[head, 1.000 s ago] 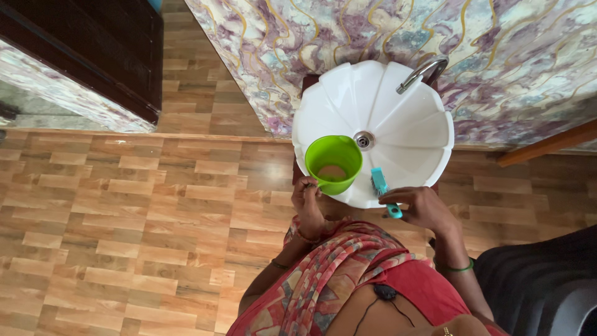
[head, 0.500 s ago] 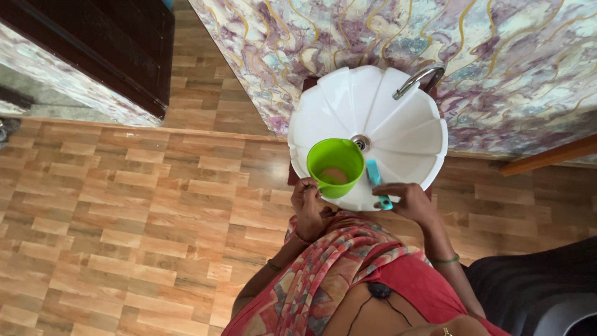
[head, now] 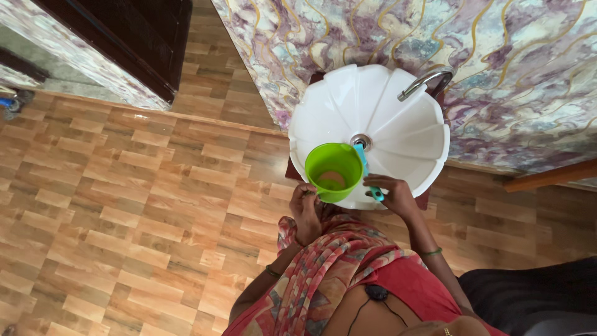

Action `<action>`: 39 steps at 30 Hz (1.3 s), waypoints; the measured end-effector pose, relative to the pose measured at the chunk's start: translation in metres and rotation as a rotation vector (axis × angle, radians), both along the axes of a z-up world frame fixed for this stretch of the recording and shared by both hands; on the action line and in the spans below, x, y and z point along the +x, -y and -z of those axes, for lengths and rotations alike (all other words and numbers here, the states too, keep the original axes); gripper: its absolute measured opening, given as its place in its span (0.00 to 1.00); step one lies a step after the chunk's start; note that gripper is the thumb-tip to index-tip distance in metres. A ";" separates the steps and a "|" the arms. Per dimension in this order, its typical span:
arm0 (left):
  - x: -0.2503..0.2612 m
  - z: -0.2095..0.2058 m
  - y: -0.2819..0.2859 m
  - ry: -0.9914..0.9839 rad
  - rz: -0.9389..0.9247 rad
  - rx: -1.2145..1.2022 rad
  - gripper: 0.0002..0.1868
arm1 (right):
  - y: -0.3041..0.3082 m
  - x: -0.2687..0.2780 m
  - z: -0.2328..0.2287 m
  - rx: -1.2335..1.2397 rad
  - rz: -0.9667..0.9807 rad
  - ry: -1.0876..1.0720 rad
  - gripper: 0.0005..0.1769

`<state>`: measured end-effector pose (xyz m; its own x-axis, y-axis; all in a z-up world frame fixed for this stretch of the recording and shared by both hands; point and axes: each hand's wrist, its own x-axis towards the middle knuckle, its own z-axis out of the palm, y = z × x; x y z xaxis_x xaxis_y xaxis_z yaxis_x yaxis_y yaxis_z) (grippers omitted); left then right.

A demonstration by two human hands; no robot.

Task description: The person cleans a white pedestal sink by scrubbing the basin with a small blue brush while holding a green cup.

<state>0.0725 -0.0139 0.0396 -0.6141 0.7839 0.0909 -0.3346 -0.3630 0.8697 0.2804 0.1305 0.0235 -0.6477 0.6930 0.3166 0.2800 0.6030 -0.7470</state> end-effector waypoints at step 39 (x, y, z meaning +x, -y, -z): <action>-0.017 -0.011 -0.008 0.055 0.026 -0.158 0.07 | 0.006 -0.020 0.006 0.202 0.214 0.207 0.16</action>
<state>0.0554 -0.0057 0.0510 -0.5943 0.8013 -0.0679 -0.3903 -0.2135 0.8956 0.2607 0.1246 0.0171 -0.5594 0.7568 0.3383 0.5487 0.6439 -0.5332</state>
